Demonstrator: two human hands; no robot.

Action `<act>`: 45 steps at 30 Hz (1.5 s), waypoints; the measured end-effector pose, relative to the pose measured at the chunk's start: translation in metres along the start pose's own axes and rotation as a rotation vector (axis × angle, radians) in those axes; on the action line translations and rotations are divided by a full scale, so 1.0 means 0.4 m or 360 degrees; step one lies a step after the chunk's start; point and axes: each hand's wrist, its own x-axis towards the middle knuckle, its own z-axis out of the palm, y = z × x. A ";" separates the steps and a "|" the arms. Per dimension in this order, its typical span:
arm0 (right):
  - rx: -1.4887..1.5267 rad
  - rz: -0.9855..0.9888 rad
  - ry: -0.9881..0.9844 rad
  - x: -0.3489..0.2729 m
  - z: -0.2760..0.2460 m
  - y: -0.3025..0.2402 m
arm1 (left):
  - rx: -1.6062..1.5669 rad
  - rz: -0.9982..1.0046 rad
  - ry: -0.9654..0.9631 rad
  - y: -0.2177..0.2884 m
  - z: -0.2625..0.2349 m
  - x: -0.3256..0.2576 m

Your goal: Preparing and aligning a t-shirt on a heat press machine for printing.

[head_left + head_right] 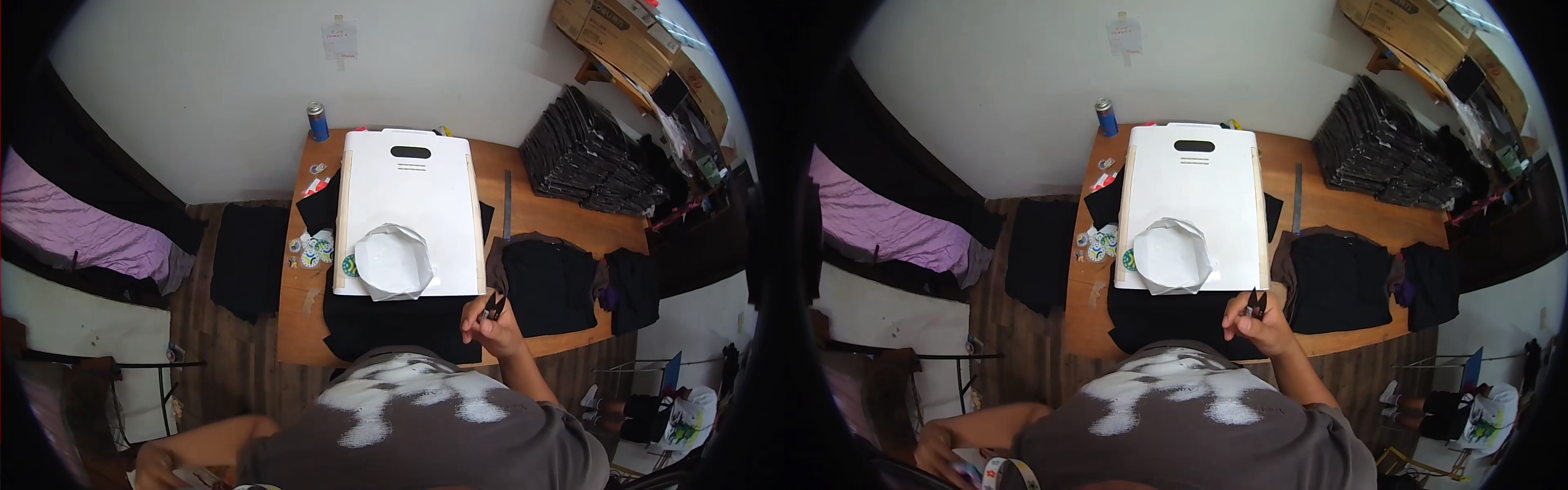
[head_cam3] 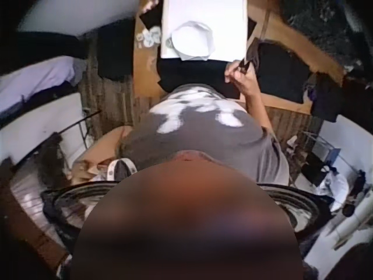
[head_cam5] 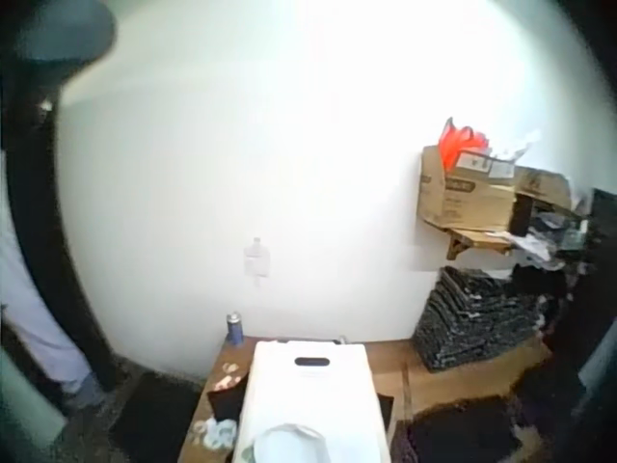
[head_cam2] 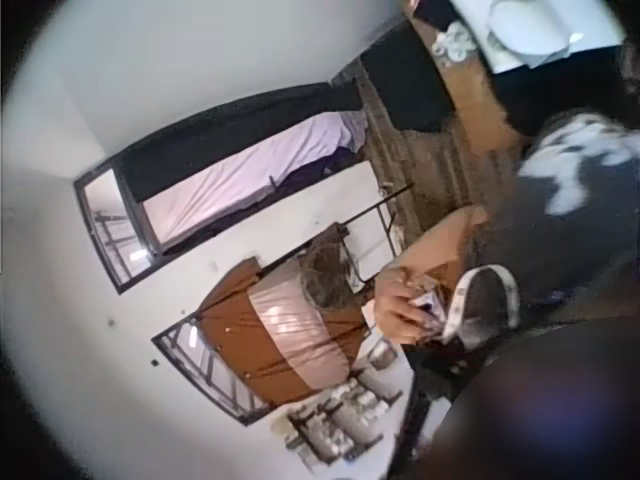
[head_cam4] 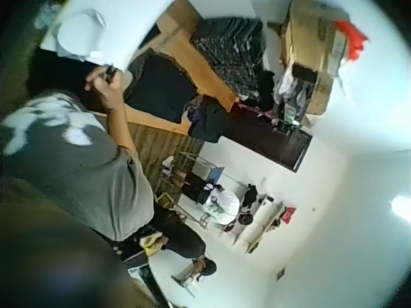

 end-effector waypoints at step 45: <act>0.0053 0.0030 0.0101 0.035 0.031 0.054 | 0.0338 0.0328 -0.1159 -0.207 0.064 0.612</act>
